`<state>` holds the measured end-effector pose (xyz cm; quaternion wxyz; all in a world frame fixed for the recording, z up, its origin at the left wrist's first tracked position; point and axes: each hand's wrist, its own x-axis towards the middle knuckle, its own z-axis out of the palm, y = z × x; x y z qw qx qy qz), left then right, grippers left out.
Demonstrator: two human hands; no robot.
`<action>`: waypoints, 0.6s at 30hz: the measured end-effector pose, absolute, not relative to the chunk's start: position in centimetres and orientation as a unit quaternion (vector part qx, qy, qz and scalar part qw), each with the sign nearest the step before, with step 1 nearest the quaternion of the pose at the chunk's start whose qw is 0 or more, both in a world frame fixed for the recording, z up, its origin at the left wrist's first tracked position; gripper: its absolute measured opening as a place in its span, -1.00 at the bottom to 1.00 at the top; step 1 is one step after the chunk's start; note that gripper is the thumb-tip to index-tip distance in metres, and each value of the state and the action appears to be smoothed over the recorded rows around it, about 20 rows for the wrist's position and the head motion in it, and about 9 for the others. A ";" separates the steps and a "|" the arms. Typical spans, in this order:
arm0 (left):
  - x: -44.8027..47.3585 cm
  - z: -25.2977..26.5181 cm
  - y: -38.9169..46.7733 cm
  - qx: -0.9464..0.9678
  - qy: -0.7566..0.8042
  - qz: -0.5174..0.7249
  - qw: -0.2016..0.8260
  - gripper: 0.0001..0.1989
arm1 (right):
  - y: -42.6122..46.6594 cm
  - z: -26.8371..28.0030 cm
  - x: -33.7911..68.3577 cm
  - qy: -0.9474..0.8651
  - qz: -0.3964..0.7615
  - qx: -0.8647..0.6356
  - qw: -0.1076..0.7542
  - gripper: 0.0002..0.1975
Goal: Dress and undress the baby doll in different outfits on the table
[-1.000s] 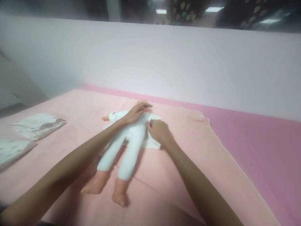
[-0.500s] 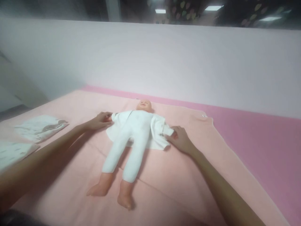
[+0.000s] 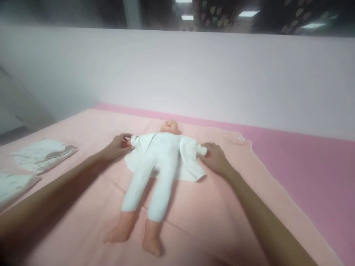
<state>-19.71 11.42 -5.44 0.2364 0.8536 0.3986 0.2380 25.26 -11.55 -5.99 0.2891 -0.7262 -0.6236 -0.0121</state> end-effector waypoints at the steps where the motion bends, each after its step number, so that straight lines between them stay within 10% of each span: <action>1: -19.9 -5.7 10.4 0.849 0.422 0.251 0.196 -0.21 | -12.4 -6.5 24.6 -0.606 -0.042 -0.737 0.296 -0.51; 8: -19.6 -6.0 3.6 0.837 0.510 0.190 0.054 -0.47 | -18.6 -8.7 20.0 -0.528 -0.039 -0.789 0.311 -0.59; 18: -18.3 -4.8 2.6 0.796 0.517 0.202 0.239 -0.56 | -18.0 -5.7 18.0 -0.537 0.222 -0.759 0.294 -0.59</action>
